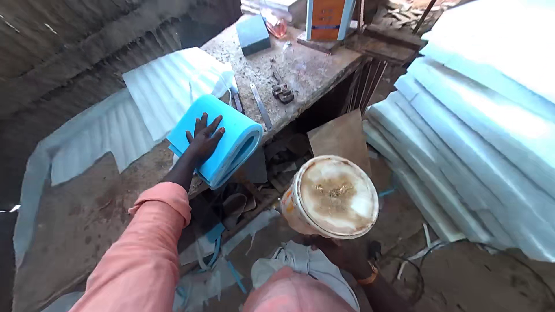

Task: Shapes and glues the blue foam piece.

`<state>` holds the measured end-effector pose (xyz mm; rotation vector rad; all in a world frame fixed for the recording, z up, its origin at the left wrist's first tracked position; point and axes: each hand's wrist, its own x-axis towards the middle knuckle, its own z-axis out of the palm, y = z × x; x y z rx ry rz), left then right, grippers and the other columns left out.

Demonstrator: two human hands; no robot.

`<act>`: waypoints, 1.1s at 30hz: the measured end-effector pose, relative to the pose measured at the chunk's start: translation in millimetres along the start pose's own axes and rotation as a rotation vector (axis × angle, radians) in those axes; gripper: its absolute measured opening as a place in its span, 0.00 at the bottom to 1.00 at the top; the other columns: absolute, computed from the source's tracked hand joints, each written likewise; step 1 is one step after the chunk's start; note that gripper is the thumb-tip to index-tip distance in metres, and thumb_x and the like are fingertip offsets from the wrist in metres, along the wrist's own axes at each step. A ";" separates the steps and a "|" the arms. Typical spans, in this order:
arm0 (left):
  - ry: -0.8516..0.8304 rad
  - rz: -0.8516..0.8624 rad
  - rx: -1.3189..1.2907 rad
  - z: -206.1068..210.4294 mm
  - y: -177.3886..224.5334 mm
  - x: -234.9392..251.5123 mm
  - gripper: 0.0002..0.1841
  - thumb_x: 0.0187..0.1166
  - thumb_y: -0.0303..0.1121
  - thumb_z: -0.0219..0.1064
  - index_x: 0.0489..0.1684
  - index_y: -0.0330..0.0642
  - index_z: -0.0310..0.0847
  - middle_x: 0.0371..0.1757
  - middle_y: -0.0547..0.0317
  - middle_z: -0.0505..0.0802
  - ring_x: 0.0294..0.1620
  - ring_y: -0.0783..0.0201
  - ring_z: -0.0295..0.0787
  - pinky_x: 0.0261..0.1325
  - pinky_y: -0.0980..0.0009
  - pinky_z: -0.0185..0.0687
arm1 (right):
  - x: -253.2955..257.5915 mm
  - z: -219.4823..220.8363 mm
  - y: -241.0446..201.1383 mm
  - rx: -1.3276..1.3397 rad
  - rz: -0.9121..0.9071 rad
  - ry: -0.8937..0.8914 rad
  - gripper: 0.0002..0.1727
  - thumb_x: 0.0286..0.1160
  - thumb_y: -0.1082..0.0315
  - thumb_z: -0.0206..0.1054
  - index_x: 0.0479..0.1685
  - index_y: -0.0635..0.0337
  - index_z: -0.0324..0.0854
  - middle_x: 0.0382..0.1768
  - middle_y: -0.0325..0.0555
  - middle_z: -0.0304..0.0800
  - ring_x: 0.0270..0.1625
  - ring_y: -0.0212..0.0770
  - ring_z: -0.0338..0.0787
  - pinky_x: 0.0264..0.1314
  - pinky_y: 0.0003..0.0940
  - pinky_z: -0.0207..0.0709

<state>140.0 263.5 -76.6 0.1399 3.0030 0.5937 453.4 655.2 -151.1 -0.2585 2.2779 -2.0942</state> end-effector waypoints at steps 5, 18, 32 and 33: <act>0.303 0.206 -0.429 -38.8 -20.8 -13.1 0.18 0.91 0.34 0.55 0.72 0.38 0.82 0.77 0.47 0.85 0.81 0.56 0.78 0.85 0.54 0.70 | -12.2 -23.9 0.3 0.008 0.028 0.057 0.15 0.72 0.66 0.75 0.55 0.60 0.84 0.41 0.37 0.94 0.35 0.34 0.94 0.34 0.34 0.93; -0.039 0.331 0.691 -196.3 -31.0 -110.9 0.60 0.58 0.28 0.86 0.97 0.60 0.49 0.95 0.53 0.61 0.92 0.39 0.56 0.84 0.34 0.62 | -15.2 -87.7 1.5 -0.132 0.135 0.194 0.23 0.75 0.56 0.74 0.64 0.58 0.83 0.53 0.43 0.95 0.38 0.40 0.96 0.31 0.38 0.92; 0.752 0.275 0.380 -220.4 15.1 -218.1 0.28 0.77 0.35 0.68 0.77 0.35 0.72 0.73 0.30 0.83 0.76 0.29 0.76 0.79 0.34 0.66 | 16.6 -88.2 -5.9 -0.133 0.163 -0.017 0.19 0.72 0.67 0.72 0.62 0.61 0.84 0.49 0.43 0.95 0.36 0.40 0.95 0.31 0.38 0.92; 0.800 0.224 0.391 -229.6 23.1 -236.9 0.27 0.79 0.35 0.66 0.77 0.33 0.70 0.71 0.26 0.82 0.75 0.28 0.77 0.78 0.36 0.68 | 23.2 -90.4 -3.7 -0.157 0.166 -0.051 0.19 0.73 0.66 0.72 0.62 0.61 0.84 0.48 0.43 0.95 0.36 0.40 0.95 0.33 0.38 0.93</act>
